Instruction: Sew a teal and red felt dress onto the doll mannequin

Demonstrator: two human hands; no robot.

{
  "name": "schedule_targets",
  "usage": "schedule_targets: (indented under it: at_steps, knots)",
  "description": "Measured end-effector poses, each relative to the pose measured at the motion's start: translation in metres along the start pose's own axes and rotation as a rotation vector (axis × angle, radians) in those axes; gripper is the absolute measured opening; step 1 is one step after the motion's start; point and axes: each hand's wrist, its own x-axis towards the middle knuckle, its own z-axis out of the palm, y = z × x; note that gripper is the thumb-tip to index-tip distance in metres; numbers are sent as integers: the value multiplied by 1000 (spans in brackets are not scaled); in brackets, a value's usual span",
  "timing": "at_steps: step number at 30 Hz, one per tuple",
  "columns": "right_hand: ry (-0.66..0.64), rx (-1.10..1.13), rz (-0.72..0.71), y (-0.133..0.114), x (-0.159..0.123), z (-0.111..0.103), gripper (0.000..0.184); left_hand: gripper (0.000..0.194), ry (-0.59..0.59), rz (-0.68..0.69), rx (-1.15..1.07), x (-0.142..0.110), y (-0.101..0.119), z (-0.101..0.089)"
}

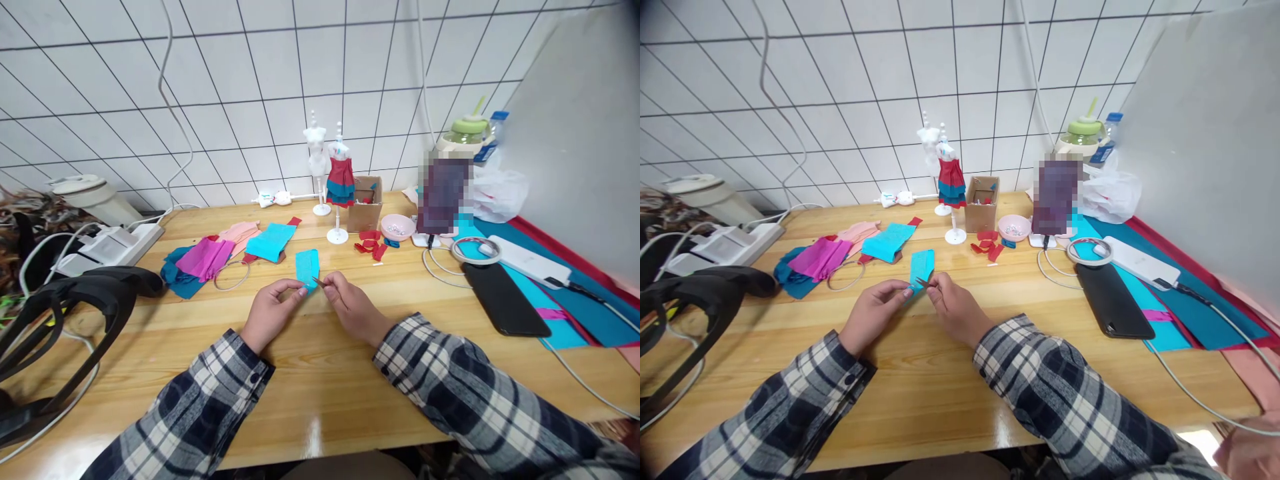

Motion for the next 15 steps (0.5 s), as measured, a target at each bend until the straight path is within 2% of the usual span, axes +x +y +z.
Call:
schedule_targets:
  at_steps: [15]
  knots:
    - [-95,-130,15,-8,-1,5,15,27,-25,22,7,-2,12,4]
